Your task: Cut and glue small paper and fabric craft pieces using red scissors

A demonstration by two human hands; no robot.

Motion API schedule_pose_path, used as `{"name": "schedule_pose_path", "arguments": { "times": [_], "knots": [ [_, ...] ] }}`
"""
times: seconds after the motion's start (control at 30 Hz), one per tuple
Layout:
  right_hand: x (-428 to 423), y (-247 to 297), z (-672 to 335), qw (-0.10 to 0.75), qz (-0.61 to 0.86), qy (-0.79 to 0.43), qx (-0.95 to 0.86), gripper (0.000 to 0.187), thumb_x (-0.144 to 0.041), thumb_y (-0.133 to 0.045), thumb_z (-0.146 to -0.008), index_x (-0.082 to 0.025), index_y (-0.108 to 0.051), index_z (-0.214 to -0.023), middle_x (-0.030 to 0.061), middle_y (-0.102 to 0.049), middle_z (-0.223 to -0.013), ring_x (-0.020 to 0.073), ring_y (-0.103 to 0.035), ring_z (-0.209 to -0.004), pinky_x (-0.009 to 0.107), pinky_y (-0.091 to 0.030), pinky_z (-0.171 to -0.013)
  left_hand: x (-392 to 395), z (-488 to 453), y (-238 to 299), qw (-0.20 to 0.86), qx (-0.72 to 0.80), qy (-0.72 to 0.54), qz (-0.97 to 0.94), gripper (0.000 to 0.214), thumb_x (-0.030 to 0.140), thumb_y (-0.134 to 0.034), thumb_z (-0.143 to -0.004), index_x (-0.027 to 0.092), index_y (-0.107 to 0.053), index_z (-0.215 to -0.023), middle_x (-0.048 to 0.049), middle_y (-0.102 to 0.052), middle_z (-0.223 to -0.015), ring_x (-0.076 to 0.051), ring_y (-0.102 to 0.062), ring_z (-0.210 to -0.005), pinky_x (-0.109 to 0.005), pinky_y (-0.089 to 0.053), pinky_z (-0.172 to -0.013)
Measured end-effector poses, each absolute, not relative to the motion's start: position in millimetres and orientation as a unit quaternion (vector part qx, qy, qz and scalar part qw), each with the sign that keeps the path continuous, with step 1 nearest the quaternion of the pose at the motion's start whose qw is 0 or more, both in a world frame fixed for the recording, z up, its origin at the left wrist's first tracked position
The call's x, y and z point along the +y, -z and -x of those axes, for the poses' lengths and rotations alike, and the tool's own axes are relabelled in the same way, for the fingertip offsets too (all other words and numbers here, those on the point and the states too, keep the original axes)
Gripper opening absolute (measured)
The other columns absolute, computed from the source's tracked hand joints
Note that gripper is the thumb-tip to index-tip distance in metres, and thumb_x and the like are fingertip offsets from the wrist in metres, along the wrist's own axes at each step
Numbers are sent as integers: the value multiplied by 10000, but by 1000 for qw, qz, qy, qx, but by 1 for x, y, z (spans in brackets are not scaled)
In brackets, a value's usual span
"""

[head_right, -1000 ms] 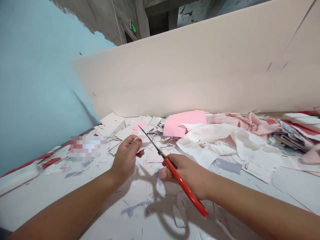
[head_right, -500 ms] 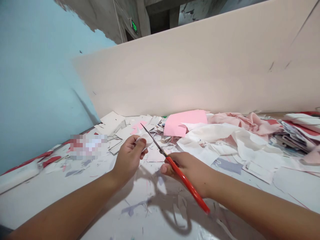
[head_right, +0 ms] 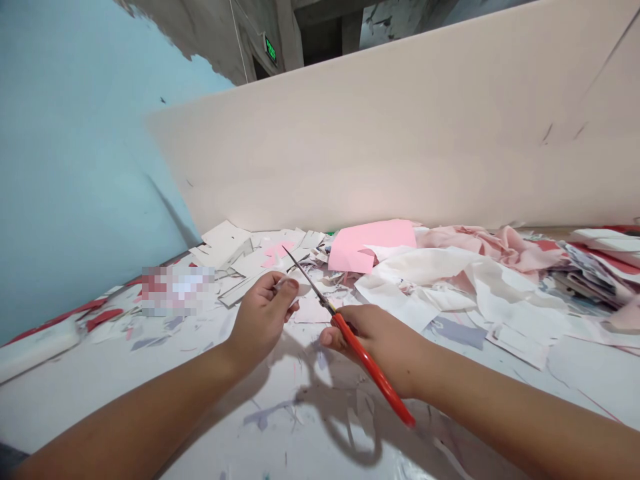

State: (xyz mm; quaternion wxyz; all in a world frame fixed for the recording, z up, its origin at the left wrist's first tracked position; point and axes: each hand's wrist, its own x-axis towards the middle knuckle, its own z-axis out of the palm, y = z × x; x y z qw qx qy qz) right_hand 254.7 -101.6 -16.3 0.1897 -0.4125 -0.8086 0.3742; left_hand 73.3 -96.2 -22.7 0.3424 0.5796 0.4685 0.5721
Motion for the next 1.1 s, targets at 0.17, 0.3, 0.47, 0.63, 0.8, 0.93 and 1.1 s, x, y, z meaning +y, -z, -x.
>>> {"name": "schedule_pose_path", "arguments": {
  "times": [0.17, 0.3, 0.47, 0.63, 0.8, 0.93, 1.1],
  "knots": [
    [-101, 18, -254, 194, 415, -360, -813, 452, -612, -334, -815, -193, -363, -648, -30, -356, -608, 114, -309, -552, 242, -262, -498, -98, -74, 24, 346, 469, -569, -580, 255, 436, -512, -781, 187, -519, -728, 32, -512, -552, -96, -503, -529, -195, -364, -484],
    [-102, 15, -253, 181, 422, -357, -814, 413, -574, -374, -822, -195, -372, -656, -32, -380, -615, 115, -329, -554, 240, -267, -504, -98, -74, 23, 338, 469, -568, -586, 266, 448, -505, -785, 187, -515, -737, 35, -502, -570, -97, -519, -546, -200, -367, -505],
    [-101, 19, -254, 176, 445, -334, -812, 385, -537, -385, -831, -196, -379, -653, -30, -432, -614, 116, -359, -547, 242, -267, -502, -97, -74, 24, 333, 471, -570, -585, 277, 463, -500, -785, 189, -514, -745, 29, -514, -606, -106, -539, -575, -215, -380, -534],
    [-101, 20, -251, 157, 477, -301, -811, 394, -537, -336, -842, -197, -378, -648, -22, -481, -609, 117, -377, -532, 249, -265, -496, -97, -74, 25, 337, 467, -574, -582, 279, 474, -502, -781, 199, -508, -741, 38, -512, -607, -101, -530, -583, -211, -379, -543],
    [-104, 15, -247, 139, 503, -265, -811, 436, -549, -243, -846, -194, -368, -625, 2, -500, -585, 122, -380, -505, 264, -271, -488, -97, -74, 25, 332, 468, -570, -588, 285, 478, -496, -787, 195, -498, -746, 38, -495, -599, -102, -533, -596, -208, -369, -543],
    [-105, 13, -243, 141, 507, -234, -818, 420, -511, -232, -849, -194, -374, -613, 17, -515, -585, 134, -407, -507, 271, -278, -491, -98, -74, 25, 328, 475, -565, -590, 292, 483, -487, -791, 195, -491, -744, 44, -485, -575, -95, -515, -574, -204, -358, -531],
    [-104, 13, -241, 139, 504, -216, -824, 399, -488, -242, -849, -194, -371, -612, 20, -523, -587, 137, -435, -507, 260, -293, -483, -98, -74, 25, 316, 478, -562, -597, 296, 483, -480, -796, 194, -485, -735, 50, -484, -561, -80, -477, -535, -199, -350, -520]
  ]
}}
